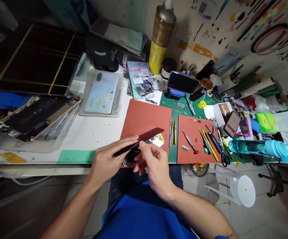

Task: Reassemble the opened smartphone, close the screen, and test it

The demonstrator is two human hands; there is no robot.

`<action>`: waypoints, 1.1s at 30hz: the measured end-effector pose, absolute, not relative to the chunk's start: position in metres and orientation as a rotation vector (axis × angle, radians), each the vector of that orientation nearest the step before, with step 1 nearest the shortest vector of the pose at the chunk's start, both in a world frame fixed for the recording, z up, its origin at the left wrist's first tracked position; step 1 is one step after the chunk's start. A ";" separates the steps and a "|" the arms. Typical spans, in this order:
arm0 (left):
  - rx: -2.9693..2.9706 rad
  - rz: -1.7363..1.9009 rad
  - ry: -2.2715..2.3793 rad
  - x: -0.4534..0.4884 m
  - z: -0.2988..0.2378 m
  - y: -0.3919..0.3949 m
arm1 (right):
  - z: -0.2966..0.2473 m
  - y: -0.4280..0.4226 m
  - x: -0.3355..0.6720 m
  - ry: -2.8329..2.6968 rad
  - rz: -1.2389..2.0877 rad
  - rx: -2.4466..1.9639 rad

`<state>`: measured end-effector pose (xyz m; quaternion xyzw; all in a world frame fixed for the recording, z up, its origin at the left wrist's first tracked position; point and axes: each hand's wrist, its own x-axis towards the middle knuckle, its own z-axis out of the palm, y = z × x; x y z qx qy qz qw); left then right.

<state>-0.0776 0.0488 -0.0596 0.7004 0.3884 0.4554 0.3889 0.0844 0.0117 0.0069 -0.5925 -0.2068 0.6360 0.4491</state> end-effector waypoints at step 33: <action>2.442 0.506 1.491 -0.040 -0.041 0.025 | -0.047 -0.032 0.158 -0.986 0.875 -1.693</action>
